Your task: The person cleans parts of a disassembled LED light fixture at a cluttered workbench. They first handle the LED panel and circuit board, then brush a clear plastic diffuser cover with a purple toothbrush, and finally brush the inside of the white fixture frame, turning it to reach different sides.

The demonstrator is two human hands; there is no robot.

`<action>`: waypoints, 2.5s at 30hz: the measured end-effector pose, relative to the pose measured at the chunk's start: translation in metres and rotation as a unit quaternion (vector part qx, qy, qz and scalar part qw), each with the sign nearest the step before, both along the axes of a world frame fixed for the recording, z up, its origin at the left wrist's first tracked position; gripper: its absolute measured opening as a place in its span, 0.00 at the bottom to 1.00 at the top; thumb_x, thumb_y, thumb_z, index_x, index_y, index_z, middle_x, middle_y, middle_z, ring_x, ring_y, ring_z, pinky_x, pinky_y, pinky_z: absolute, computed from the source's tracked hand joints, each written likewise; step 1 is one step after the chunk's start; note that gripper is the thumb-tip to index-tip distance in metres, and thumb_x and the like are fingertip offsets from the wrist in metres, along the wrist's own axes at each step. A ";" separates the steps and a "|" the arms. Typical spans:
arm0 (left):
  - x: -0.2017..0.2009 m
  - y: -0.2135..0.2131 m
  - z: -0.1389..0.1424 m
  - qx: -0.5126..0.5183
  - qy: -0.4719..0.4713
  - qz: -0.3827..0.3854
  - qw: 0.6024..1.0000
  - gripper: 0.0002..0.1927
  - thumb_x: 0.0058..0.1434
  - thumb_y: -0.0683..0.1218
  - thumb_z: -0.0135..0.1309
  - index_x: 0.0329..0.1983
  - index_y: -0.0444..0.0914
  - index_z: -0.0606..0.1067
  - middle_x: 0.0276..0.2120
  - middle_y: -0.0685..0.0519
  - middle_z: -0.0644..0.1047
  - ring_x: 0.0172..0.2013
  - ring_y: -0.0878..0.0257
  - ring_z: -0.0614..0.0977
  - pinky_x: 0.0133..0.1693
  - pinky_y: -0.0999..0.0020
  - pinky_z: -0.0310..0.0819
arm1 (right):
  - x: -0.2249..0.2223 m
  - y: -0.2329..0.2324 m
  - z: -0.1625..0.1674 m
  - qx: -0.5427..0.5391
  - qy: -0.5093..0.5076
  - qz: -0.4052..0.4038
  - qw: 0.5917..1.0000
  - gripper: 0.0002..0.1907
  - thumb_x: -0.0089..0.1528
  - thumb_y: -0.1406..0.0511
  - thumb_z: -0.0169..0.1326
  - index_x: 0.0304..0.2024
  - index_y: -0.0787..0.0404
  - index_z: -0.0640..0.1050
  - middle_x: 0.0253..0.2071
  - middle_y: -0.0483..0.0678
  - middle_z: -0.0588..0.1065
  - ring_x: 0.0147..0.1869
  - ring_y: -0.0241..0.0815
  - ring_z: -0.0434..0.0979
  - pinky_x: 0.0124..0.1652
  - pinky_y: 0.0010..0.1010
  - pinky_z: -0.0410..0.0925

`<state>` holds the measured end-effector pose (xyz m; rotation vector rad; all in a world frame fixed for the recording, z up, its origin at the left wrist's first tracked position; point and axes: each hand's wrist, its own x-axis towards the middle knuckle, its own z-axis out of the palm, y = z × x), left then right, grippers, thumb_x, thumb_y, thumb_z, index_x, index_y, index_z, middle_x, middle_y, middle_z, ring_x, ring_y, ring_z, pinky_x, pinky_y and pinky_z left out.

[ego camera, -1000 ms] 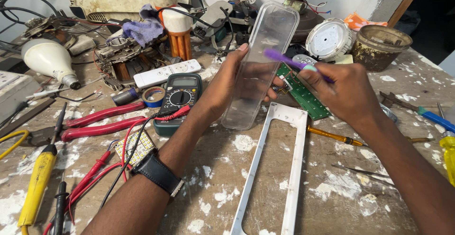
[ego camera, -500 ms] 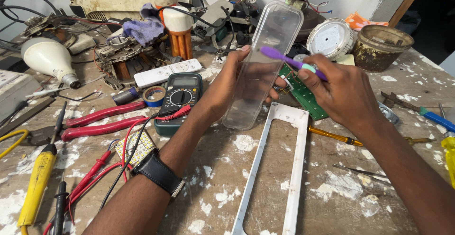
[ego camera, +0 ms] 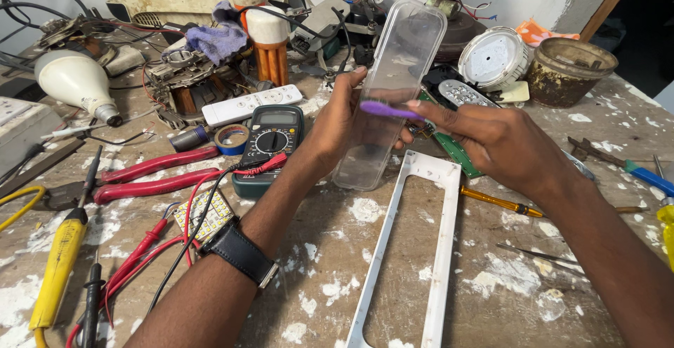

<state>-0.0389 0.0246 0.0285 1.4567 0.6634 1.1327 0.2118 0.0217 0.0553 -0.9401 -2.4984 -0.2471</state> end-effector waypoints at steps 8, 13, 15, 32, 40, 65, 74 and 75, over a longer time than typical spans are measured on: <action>0.000 -0.001 0.001 0.010 -0.009 -0.023 1.000 0.46 0.68 0.68 0.18 0.67 0.29 0.67 0.50 0.37 0.81 0.45 0.50 0.86 0.50 0.52 0.83 | -0.003 -0.005 0.000 -0.038 0.050 0.001 0.998 0.38 0.64 0.68 0.55 0.72 0.32 0.61 0.29 0.42 0.79 0.25 0.36 0.78 0.30 0.31 0.76; -0.002 -0.004 0.005 -0.090 -0.055 -0.054 0.993 0.42 0.68 0.67 0.22 0.69 0.34 0.64 0.59 0.39 0.76 0.50 0.50 0.85 0.50 0.51 0.83 | -0.004 -0.008 0.002 -0.074 0.059 0.044 0.995 0.36 0.62 0.66 0.58 0.70 0.34 0.65 0.32 0.44 0.80 0.29 0.37 0.80 0.32 0.34 0.75; -0.003 -0.004 0.005 -0.117 -0.069 -0.077 0.988 0.42 0.69 0.67 0.24 0.70 0.33 0.66 0.60 0.38 0.75 0.52 0.51 0.83 0.51 0.52 0.83 | -0.004 -0.006 0.002 -0.096 0.048 0.039 0.993 0.33 0.62 0.66 0.58 0.68 0.34 0.68 0.33 0.45 0.82 0.29 0.38 0.81 0.33 0.35 0.75; -0.011 0.006 -0.001 -0.069 -0.138 -0.108 0.982 0.42 0.65 0.74 0.33 0.76 0.49 0.60 0.67 0.47 0.72 0.65 0.53 0.72 0.67 0.48 0.67 | 0.002 0.003 -0.001 -0.045 -0.005 0.096 0.994 0.41 0.55 0.80 0.50 0.64 0.36 0.73 0.29 0.43 0.79 0.23 0.36 0.74 0.28 0.31 0.70; -0.016 0.012 -0.003 -0.047 -0.196 -0.055 0.978 0.40 0.66 0.73 0.33 0.76 0.50 0.60 0.68 0.45 0.71 0.67 0.53 0.70 0.66 0.46 0.69 | -0.003 0.002 -0.006 -0.067 -0.013 0.072 0.995 0.42 0.55 0.81 0.48 0.63 0.33 0.74 0.25 0.43 0.78 0.22 0.37 0.73 0.27 0.33 0.71; -0.038 0.035 -0.016 0.039 -0.430 0.123 0.894 0.37 0.72 0.68 0.25 0.73 0.43 0.61 0.65 0.41 0.73 0.62 0.52 0.75 0.61 0.48 0.76 | -0.014 -0.001 -0.011 -0.144 -0.005 0.047 0.988 0.31 0.61 0.72 0.55 0.60 0.32 0.77 0.35 0.43 0.84 0.18 0.37 0.72 0.21 0.32 0.67; -0.039 0.040 -0.020 0.038 -0.457 0.112 0.882 0.37 0.72 0.68 0.26 0.73 0.41 0.61 0.64 0.40 0.73 0.61 0.51 0.75 0.60 0.47 0.76 | -0.005 0.002 -0.007 -0.047 -0.038 0.007 0.998 0.37 0.61 0.77 0.51 0.65 0.33 0.74 0.27 0.45 0.81 0.23 0.37 0.74 0.30 0.30 0.71; -0.038 0.041 -0.020 0.038 -0.459 0.108 0.881 0.37 0.72 0.68 0.27 0.73 0.41 0.61 0.64 0.40 0.73 0.62 0.51 0.75 0.60 0.47 0.76 | -0.005 0.001 -0.005 -0.052 -0.022 0.029 0.998 0.38 0.60 0.78 0.51 0.64 0.33 0.75 0.28 0.45 0.81 0.23 0.37 0.73 0.30 0.32 0.71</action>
